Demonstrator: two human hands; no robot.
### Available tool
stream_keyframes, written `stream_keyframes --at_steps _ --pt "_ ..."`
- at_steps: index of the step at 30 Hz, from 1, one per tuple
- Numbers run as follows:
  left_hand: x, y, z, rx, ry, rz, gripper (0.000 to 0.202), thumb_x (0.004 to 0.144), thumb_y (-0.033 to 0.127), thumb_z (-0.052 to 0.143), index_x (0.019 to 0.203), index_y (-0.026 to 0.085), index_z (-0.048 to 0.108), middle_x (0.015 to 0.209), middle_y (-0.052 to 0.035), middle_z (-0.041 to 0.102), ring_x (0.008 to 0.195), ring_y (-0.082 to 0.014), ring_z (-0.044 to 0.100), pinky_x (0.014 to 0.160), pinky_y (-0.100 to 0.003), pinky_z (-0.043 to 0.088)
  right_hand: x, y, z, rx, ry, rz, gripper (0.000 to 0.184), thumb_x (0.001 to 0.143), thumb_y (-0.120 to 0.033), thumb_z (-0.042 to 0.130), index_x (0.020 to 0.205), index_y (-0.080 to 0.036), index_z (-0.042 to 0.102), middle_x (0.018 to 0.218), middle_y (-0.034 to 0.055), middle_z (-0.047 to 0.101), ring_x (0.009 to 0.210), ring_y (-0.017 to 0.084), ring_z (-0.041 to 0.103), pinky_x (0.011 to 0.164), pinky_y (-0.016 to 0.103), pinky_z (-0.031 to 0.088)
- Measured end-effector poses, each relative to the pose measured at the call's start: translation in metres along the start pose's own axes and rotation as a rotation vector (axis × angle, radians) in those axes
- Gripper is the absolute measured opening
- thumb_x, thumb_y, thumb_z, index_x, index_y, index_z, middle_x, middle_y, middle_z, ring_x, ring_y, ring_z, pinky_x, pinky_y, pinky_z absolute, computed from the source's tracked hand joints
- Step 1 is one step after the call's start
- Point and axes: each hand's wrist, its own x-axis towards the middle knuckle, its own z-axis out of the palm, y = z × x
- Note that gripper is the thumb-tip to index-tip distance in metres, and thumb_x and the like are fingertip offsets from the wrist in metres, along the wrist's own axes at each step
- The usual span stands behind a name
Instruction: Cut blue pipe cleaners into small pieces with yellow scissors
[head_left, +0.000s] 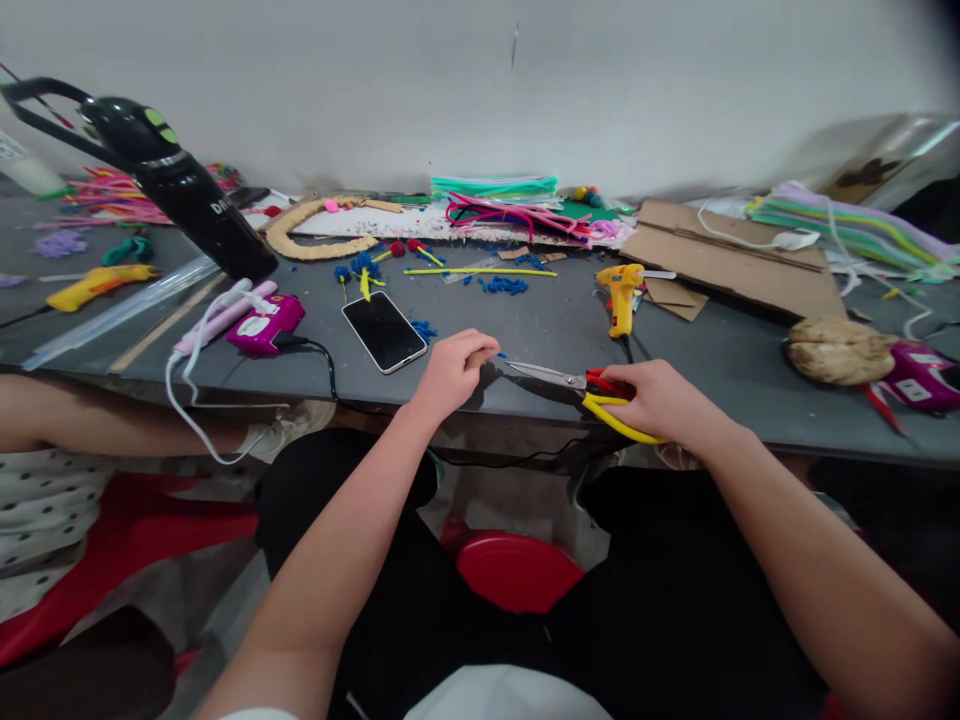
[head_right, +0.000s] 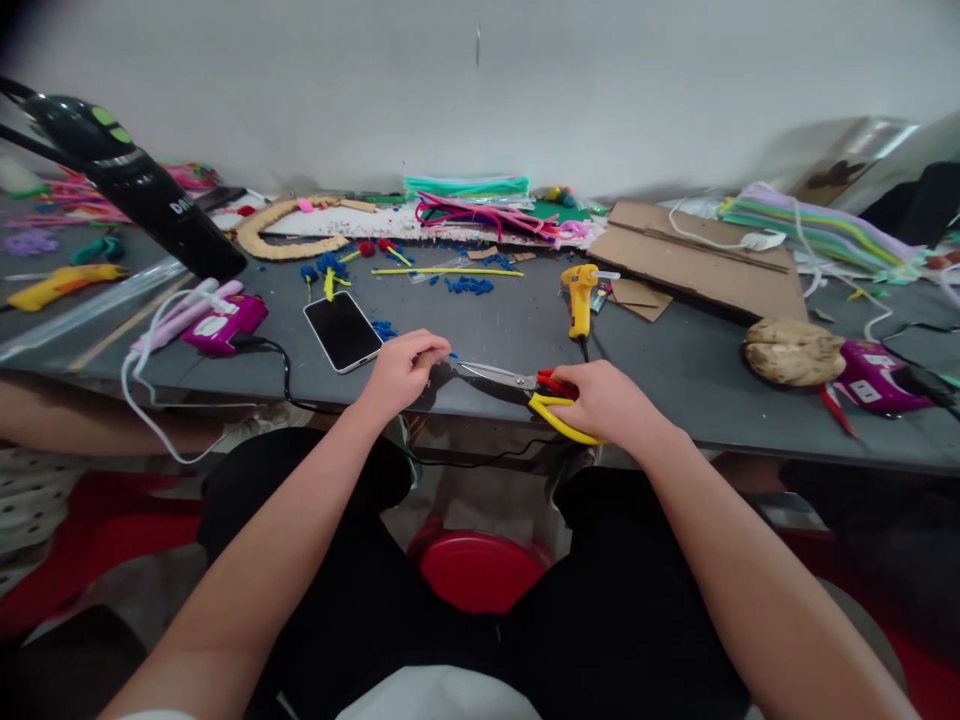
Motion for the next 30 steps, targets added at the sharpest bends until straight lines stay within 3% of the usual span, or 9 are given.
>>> stream_keyframes --at_steps 5,14,30 --pt "0.000 -0.001 0.000 0.013 0.054 -0.037 0.019 0.087 0.012 0.049 0.083 0.017 0.067 0.080 -0.0033 0.068 0.073 -0.0139 0.061 0.069 -0.026 0.046 -0.001 0.001 0.000 0.038 0.032 0.039 0.024 0.078 -0.044 0.057 0.070 -0.021 0.055 0.059 -0.0008 0.055 0.053 0.013 0.043 0.051 0.027 0.030" --pt "-0.001 0.003 0.001 0.008 0.092 -0.129 0.012 0.086 0.016 0.053 0.083 0.017 0.065 0.074 -0.0013 0.065 0.066 -0.0126 0.057 0.064 -0.024 0.043 0.004 -0.004 0.006 0.131 0.094 0.009 0.022 0.076 -0.040 0.059 0.072 -0.019 0.060 0.059 -0.0011 0.054 0.055 0.012 0.041 0.054 0.027 0.031" --pt "0.000 0.003 0.003 -0.018 0.086 -0.134 0.012 0.089 0.021 0.054 0.085 0.017 0.065 0.076 -0.0021 0.067 0.068 -0.0133 0.059 0.065 -0.025 0.044 0.007 -0.002 0.012 0.107 0.071 -0.007 0.022 0.077 -0.040 0.059 0.074 -0.019 0.062 0.061 -0.0003 0.056 0.056 0.013 0.042 0.055 0.027 0.031"
